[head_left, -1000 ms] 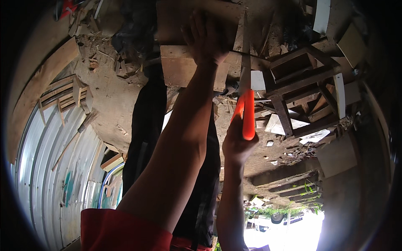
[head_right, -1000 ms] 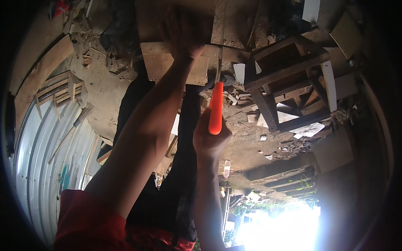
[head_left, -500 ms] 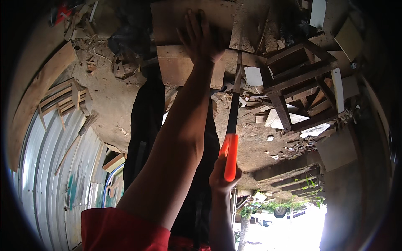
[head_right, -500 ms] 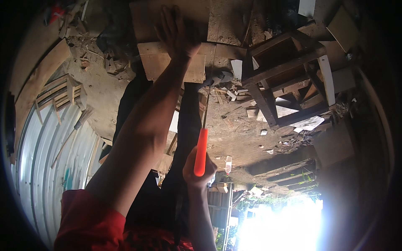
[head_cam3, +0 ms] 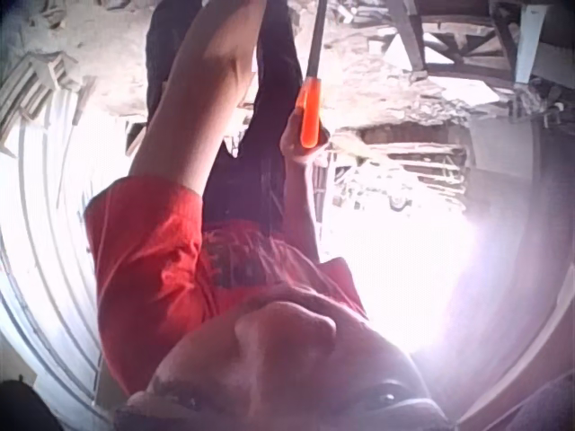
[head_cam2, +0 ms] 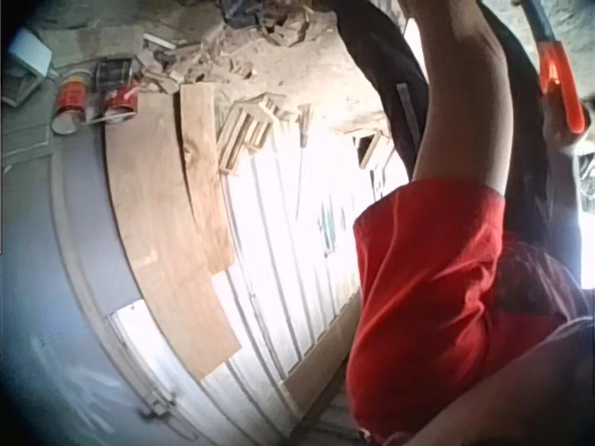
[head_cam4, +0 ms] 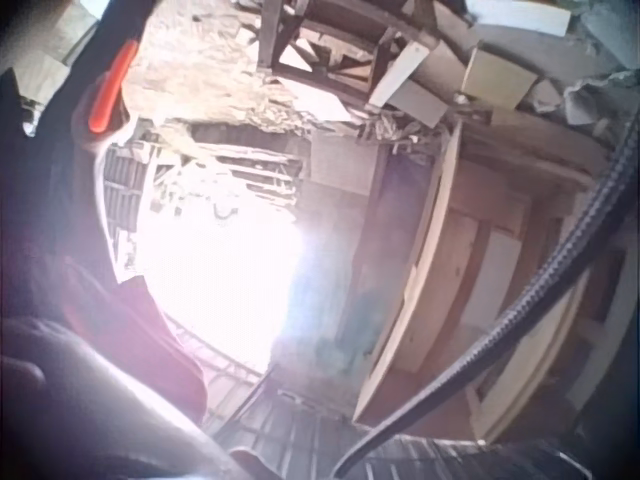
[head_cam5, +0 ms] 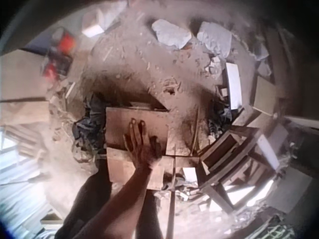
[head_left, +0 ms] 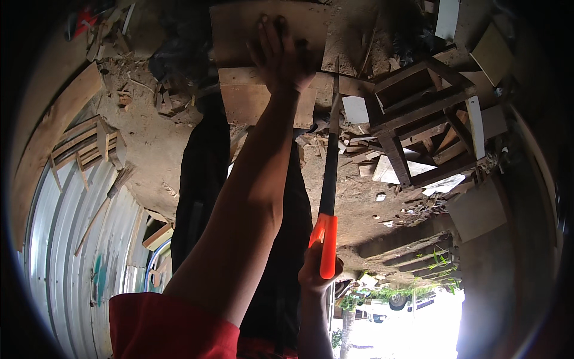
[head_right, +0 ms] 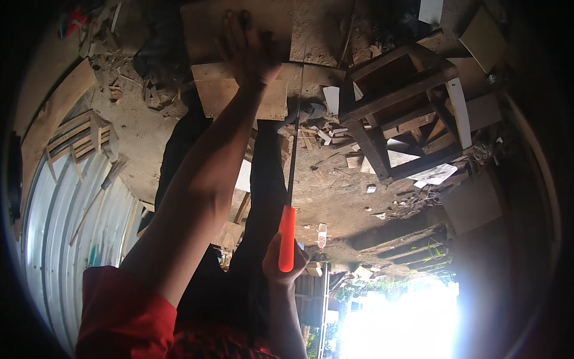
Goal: The person assembles a wooden frame by hand, fitting pieces together and securing them. They then use a hand saw to cut a piece of wood placed on the floor.
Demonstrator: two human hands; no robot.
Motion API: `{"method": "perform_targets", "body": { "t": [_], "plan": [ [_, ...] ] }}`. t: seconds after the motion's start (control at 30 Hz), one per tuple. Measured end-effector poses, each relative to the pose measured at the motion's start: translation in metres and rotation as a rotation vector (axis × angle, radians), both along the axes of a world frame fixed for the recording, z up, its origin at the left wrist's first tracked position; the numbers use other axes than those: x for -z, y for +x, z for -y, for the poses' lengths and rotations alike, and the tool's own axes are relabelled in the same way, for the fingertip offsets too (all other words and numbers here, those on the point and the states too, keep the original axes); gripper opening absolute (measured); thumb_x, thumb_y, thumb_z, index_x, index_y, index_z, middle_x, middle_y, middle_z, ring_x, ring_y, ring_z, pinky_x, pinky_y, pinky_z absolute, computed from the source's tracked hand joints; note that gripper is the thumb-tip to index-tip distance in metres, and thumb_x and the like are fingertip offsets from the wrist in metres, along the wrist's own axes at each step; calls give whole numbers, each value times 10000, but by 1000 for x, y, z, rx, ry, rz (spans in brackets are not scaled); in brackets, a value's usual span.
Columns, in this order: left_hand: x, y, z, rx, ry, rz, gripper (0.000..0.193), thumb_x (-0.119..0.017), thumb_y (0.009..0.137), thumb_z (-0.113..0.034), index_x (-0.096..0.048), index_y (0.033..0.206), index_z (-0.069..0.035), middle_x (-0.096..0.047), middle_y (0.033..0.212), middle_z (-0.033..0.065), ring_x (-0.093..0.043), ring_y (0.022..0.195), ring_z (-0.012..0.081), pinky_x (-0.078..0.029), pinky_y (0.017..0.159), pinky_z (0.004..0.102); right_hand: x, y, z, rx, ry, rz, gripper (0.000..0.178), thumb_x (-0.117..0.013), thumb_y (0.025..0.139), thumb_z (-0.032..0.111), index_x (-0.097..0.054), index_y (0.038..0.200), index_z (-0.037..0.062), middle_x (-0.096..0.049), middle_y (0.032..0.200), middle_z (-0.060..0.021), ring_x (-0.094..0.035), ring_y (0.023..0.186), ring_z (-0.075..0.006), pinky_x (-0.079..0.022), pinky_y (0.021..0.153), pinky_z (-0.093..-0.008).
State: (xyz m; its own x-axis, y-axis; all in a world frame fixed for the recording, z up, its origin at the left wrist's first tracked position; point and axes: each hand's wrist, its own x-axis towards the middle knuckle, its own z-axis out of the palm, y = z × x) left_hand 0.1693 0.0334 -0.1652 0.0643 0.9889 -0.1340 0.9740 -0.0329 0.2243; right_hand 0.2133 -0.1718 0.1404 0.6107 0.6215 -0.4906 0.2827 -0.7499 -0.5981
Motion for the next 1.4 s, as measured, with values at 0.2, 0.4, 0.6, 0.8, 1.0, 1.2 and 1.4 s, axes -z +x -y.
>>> {"method": "perform_targets", "body": {
  "t": [0.2,0.4,0.6,0.8,1.0,1.2,1.4],
  "plan": [
    [2,-1,10,24,-47,51,828,-534,901,-452,-189,1559,-86,-118,1633,227,-119,1530,346,-39,1197,626,107,35,-93,98,-42,-139,262,-627,962,101,-607,733,-24,-525,552,22,-489,522,-35,-349,463,-241],
    [-4,-1,0,-34,-83,50,841,-542,898,-444,-169,1566,-95,-112,1638,216,-100,1532,348,-27,1200,620,-11,0,-7,76,-172,-142,139,-593,952,36,-690,943,-64,-613,609,-71,-634,544,-131,-476,516,-269],
    [3,3,8,-6,-138,17,829,-530,902,-431,-168,1569,-99,-112,1637,220,-110,1528,362,-34,1198,624,118,38,-87,30,-6,-63,304,-639,948,114,-547,677,11,-519,521,-52,-483,481,-87,-359,443,-311],
    [4,-3,4,7,-63,90,795,-513,906,-426,-216,1549,-64,-146,1613,256,-129,1518,378,-38,1201,634,-12,-3,25,75,-179,-215,172,-555,974,72,-625,875,-49,-608,652,-89,-594,535,-129,-437,495,-286],
    [-9,2,5,24,-115,161,836,-577,880,-419,-217,1555,-83,-160,1608,259,-155,1513,381,-55,1198,630,124,30,-86,144,-37,-162,294,-621,965,128,-590,702,-1,-528,529,8,-490,477,-65,-332,434,-280],
    [-4,0,8,13,-26,76,783,-560,903,-401,-253,1553,-88,-191,1625,212,-171,1516,363,-72,1197,610,159,28,-63,-19,125,12,206,-630,918,77,-587,730,4,-589,583,-116,-600,471,-234,-406,440,-354],
    [-3,1,9,36,35,99,775,-554,920,-378,-245,1565,-81,-176,1638,204,-155,1523,356,-68,1206,580,163,37,-58,1,157,-167,196,-624,911,61,-596,727,-1,-579,567,-115,-605,491,-200,-433,481,-326]
  ]
}}
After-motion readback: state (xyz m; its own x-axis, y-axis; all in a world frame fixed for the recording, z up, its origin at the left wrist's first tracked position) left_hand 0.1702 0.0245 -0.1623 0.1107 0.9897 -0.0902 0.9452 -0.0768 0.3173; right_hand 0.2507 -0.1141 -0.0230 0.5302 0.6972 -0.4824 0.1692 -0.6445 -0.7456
